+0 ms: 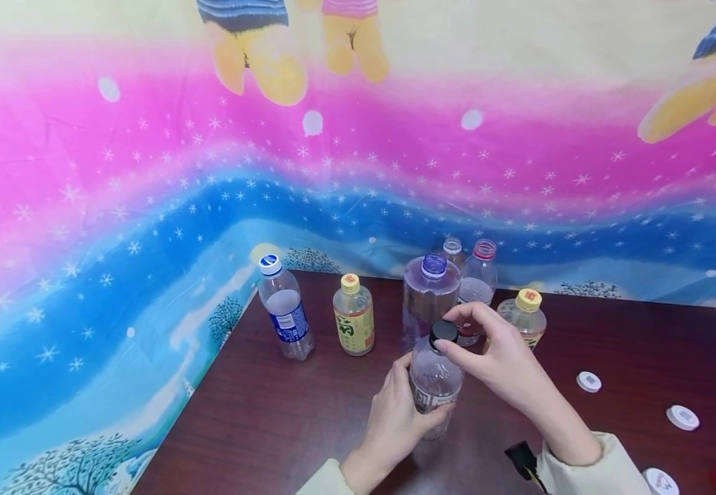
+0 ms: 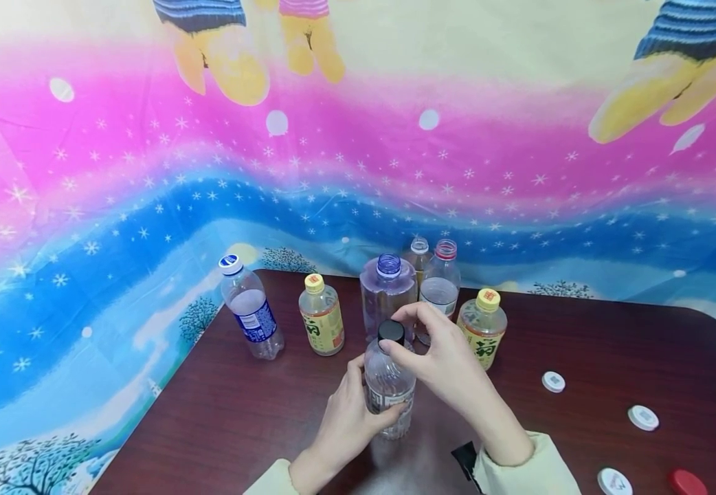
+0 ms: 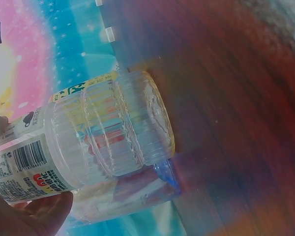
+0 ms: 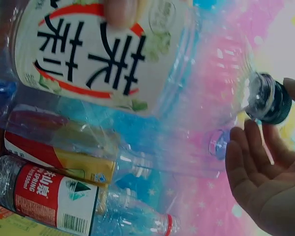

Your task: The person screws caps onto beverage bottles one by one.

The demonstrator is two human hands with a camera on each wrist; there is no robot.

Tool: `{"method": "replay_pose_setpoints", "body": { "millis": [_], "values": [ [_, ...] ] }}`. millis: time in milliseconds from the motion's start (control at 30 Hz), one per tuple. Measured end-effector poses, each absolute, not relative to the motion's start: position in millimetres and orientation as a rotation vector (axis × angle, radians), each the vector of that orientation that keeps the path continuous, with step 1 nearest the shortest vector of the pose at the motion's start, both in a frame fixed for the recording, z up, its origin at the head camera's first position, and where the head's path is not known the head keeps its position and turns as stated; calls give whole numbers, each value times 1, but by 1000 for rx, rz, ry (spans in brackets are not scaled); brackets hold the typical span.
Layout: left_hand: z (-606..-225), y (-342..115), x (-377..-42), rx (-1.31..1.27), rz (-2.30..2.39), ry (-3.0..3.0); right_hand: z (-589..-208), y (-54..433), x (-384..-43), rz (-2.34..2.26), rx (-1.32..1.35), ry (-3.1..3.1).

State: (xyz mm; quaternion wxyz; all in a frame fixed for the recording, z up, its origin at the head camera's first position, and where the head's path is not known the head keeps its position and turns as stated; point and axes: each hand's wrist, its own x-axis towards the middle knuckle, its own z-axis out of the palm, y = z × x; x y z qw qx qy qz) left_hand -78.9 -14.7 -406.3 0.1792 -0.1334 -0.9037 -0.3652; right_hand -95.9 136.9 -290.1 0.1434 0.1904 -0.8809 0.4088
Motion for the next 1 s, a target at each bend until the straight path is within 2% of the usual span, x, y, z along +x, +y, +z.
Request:
{"method": "replay_pose_setpoints", "body": {
  "millis": [367, 733, 1000],
  "values": [
    [-407, -17, -80, -377, -1004, -2540, -296, 138, -99, 1143, 816, -2489],
    [-406, -16, -80, -383, -1017, -2546, -292, 137, -98, 1159, 609, -2519],
    [-406, -16, -80, -389, -997, -2537, -297, 135, -99, 1141, 779, -2480]
  ]
}}
